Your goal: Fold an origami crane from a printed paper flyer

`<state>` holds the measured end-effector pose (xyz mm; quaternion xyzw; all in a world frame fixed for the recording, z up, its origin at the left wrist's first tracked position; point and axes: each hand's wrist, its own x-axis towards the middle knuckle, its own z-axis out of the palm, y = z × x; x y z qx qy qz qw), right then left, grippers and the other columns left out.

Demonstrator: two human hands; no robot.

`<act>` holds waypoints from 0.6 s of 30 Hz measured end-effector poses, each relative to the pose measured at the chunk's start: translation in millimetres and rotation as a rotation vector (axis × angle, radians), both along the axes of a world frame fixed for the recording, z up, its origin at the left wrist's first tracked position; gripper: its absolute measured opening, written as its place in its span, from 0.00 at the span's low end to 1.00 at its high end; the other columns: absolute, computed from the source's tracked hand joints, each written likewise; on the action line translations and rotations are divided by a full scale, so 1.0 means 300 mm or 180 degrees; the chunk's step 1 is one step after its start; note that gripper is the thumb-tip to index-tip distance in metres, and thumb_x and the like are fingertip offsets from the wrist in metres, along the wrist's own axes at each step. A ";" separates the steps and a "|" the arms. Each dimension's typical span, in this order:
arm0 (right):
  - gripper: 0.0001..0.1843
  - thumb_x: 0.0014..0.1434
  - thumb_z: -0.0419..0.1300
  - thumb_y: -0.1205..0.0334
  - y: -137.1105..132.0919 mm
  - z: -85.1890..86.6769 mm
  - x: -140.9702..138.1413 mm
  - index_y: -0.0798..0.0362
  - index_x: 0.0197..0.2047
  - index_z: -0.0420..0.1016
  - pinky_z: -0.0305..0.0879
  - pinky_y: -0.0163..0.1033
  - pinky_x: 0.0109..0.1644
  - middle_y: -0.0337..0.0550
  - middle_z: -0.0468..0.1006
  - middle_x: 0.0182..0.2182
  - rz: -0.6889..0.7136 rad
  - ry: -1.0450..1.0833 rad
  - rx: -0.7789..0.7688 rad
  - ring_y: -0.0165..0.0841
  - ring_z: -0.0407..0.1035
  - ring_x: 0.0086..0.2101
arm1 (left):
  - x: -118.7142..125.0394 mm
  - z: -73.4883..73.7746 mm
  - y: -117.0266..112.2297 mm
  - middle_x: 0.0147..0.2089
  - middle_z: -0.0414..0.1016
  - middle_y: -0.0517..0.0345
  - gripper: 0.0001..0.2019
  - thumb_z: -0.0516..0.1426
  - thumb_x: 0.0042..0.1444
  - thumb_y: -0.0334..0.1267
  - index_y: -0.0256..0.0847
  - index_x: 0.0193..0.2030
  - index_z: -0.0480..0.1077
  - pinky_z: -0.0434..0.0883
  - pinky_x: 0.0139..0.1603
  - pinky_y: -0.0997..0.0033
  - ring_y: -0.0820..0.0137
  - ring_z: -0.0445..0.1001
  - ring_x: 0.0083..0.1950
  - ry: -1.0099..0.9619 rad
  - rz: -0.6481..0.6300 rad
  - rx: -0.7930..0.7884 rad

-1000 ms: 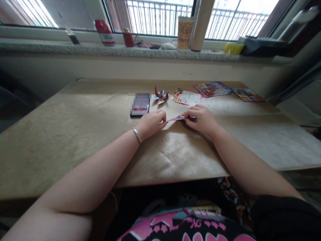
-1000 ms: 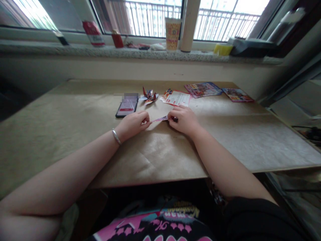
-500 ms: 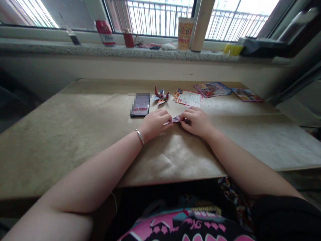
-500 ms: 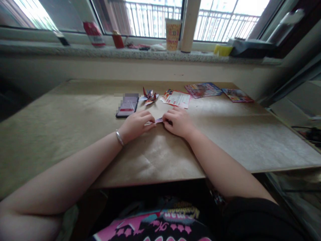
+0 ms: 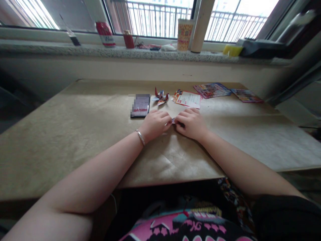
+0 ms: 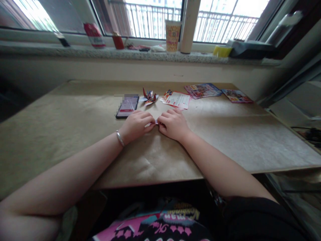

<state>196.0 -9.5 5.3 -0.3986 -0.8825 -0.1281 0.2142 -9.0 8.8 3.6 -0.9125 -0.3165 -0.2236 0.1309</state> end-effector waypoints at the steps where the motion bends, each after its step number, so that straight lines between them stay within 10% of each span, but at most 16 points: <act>1: 0.08 0.60 0.55 0.61 0.003 -0.003 -0.001 0.50 0.34 0.76 0.52 0.45 0.49 0.42 0.79 0.34 0.0017 0.0022 -0.0010 0.38 0.65 0.39 | 0.000 0.001 0.000 0.37 0.77 0.55 0.10 0.53 0.63 0.38 0.39 0.35 0.74 0.64 0.43 0.65 0.68 0.73 0.37 0.0026 -0.0009 -0.0004; 18: 0.07 0.53 0.57 0.65 0.032 -0.004 0.044 0.50 0.36 0.76 0.56 0.44 0.47 0.44 0.79 0.36 0.0100 -0.0052 -0.0172 0.40 0.65 0.39 | -0.008 0.012 -0.012 0.34 0.77 0.55 0.06 0.55 0.55 0.35 0.39 0.31 0.72 0.64 0.39 0.66 0.67 0.73 0.35 0.0133 0.0182 -0.0234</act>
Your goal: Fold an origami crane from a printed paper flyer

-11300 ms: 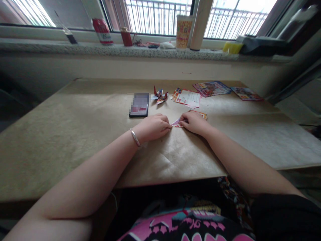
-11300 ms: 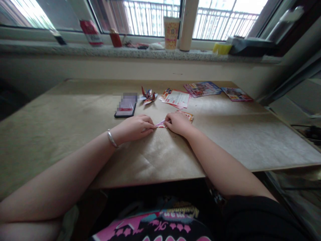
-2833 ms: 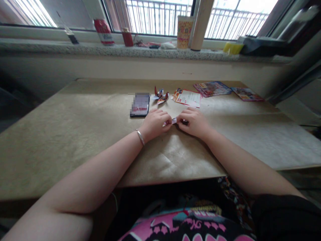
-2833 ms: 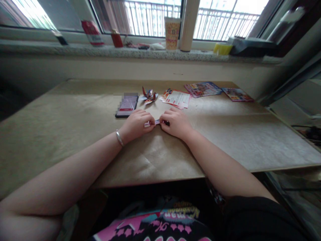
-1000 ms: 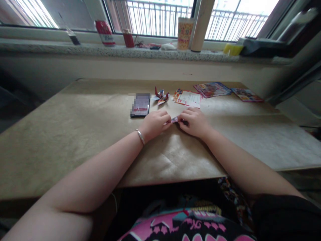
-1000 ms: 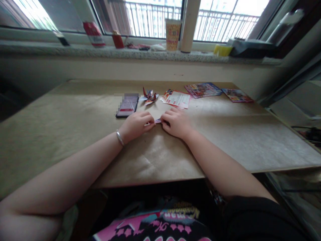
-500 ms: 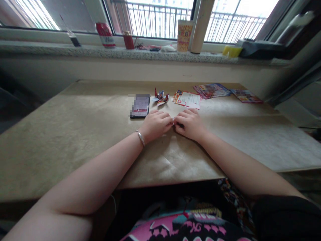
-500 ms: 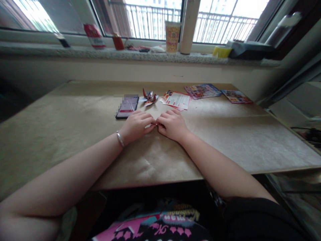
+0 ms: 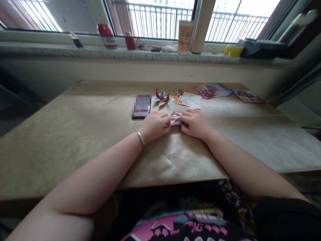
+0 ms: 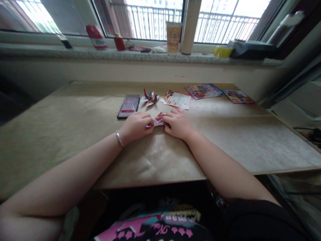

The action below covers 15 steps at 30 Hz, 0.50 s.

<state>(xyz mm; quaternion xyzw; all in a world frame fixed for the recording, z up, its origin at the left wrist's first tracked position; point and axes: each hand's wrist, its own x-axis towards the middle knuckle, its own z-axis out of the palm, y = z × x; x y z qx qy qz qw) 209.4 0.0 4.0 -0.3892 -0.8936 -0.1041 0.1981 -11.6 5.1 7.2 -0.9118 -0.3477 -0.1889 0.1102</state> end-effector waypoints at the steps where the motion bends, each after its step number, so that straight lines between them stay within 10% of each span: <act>1: 0.07 0.53 0.57 0.65 0.002 0.003 0.007 0.51 0.35 0.76 0.57 0.43 0.46 0.44 0.79 0.35 -0.0019 -0.0026 -0.0025 0.40 0.65 0.39 | -0.003 0.002 0.000 0.34 0.77 0.55 0.06 0.55 0.54 0.35 0.39 0.31 0.72 0.64 0.39 0.65 0.67 0.73 0.35 0.0009 0.0025 -0.0033; 15: 0.04 0.50 0.58 0.67 0.025 0.017 0.069 0.51 0.31 0.73 0.59 0.41 0.42 0.44 0.78 0.32 -0.0045 -0.0224 -0.0400 0.39 0.67 0.37 | -0.004 0.013 -0.010 0.31 0.77 0.56 0.04 0.57 0.48 0.35 0.40 0.27 0.72 0.64 0.44 0.61 0.65 0.73 0.35 0.0020 0.0008 -0.0349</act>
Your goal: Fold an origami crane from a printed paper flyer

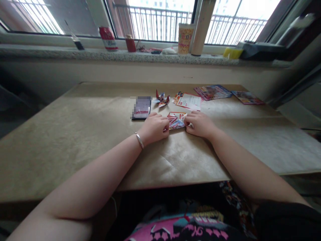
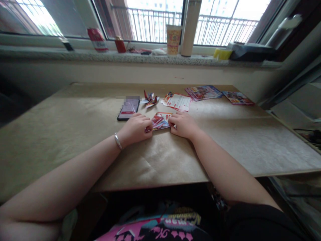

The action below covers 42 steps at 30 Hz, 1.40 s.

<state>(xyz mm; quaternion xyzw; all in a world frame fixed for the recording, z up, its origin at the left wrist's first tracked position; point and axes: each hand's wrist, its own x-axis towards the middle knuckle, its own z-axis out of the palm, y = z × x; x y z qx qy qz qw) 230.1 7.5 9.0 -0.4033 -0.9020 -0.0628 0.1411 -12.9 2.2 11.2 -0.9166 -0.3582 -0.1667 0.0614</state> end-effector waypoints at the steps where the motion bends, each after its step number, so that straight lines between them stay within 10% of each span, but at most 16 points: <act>1: 0.04 0.50 0.58 0.67 0.002 0.000 0.001 0.51 0.31 0.73 0.59 0.41 0.42 0.44 0.78 0.33 0.0004 -0.0019 -0.0026 0.39 0.67 0.37 | 0.002 0.000 -0.001 0.31 0.77 0.56 0.04 0.57 0.48 0.35 0.41 0.26 0.72 0.64 0.44 0.61 0.65 0.73 0.36 -0.0001 -0.0021 -0.0032; 14: 0.06 0.53 0.56 0.69 0.021 -0.013 0.011 0.53 0.34 0.73 0.61 0.40 0.44 0.47 0.78 0.34 0.0051 -0.0058 -0.0205 0.39 0.69 0.39 | -0.001 0.006 -0.002 0.34 0.77 0.56 0.03 0.57 0.49 0.34 0.41 0.28 0.72 0.67 0.48 0.61 0.64 0.73 0.40 -0.0045 -0.0224 -0.0462; 26: 0.08 0.54 0.56 0.71 0.044 -0.032 0.045 0.53 0.35 0.74 0.64 0.44 0.50 0.48 0.78 0.36 0.0073 0.0067 -0.0124 0.40 0.69 0.42 | -0.045 -0.026 0.040 0.68 0.63 0.48 0.24 0.53 0.62 0.41 0.39 0.65 0.64 0.57 0.70 0.52 0.58 0.56 0.71 0.0012 -0.0412 -0.0606; 42: 0.12 0.62 0.53 0.63 0.055 -0.064 0.039 0.53 0.44 0.76 0.60 0.52 0.60 0.50 0.78 0.46 0.0064 0.0725 -0.0277 0.41 0.68 0.50 | -0.042 -0.040 0.022 0.70 0.58 0.45 0.37 0.54 0.57 0.62 0.43 0.68 0.59 0.52 0.70 0.53 0.53 0.56 0.69 0.0354 -0.0159 -0.0816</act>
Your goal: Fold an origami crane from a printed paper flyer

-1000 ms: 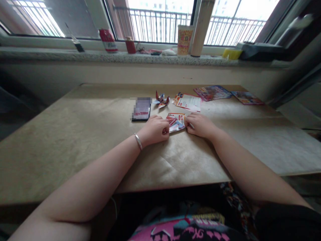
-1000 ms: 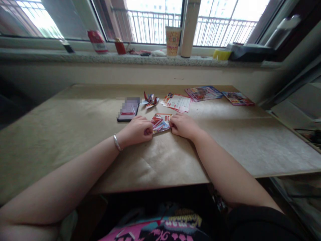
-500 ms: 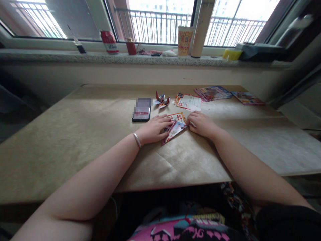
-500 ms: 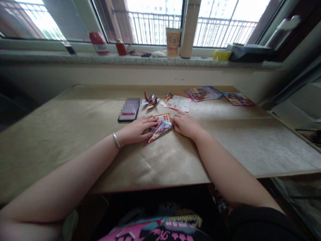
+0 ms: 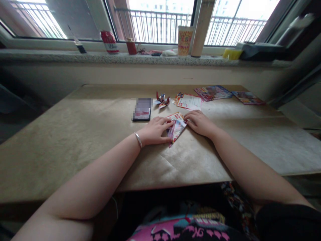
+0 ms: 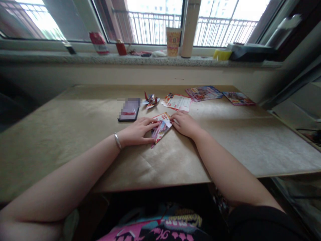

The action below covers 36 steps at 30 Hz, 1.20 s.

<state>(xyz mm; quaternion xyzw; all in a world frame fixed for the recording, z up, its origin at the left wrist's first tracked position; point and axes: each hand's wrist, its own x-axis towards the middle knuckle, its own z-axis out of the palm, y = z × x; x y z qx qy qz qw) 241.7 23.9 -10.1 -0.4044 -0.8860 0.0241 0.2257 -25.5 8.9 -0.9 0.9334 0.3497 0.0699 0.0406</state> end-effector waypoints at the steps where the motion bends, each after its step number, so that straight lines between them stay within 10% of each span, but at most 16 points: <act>1: 0.13 0.62 0.54 0.63 -0.006 0.003 -0.007 0.53 0.47 0.76 0.59 0.52 0.60 0.50 0.78 0.47 0.0020 0.0005 -0.0024 0.41 0.68 0.51 | 0.003 -0.001 -0.003 0.69 0.59 0.45 0.37 0.54 0.57 0.62 0.43 0.68 0.59 0.53 0.69 0.53 0.53 0.57 0.69 -0.0009 0.0017 0.0015; 19: 0.20 0.65 0.49 0.57 -0.021 0.028 -0.009 0.54 0.53 0.76 0.69 0.46 0.51 0.48 0.81 0.44 -0.0447 0.1160 -0.0869 0.39 0.74 0.44 | 0.021 0.000 -0.015 0.72 0.53 0.45 0.31 0.47 0.65 0.55 0.43 0.70 0.56 0.55 0.68 0.52 0.55 0.58 0.69 0.0257 0.0164 0.0198; 25: 0.21 0.65 0.50 0.53 -0.021 0.038 0.018 0.53 0.44 0.81 0.68 0.42 0.45 0.45 0.82 0.35 -0.0583 0.0789 -0.1023 0.36 0.74 0.38 | 0.029 0.015 -0.026 0.72 0.54 0.45 0.32 0.49 0.64 0.57 0.43 0.70 0.56 0.54 0.69 0.53 0.54 0.57 0.69 0.0287 0.0292 0.0038; 36: 0.28 0.52 0.67 0.49 -0.021 0.011 0.023 0.49 0.54 0.77 0.59 0.52 0.63 0.51 0.74 0.54 0.0071 -0.0210 -0.0502 0.46 0.66 0.55 | 0.039 0.009 -0.015 0.76 0.41 0.43 0.40 0.51 0.61 0.57 0.37 0.73 0.46 0.44 0.74 0.53 0.55 0.41 0.76 0.0111 0.0351 -0.0389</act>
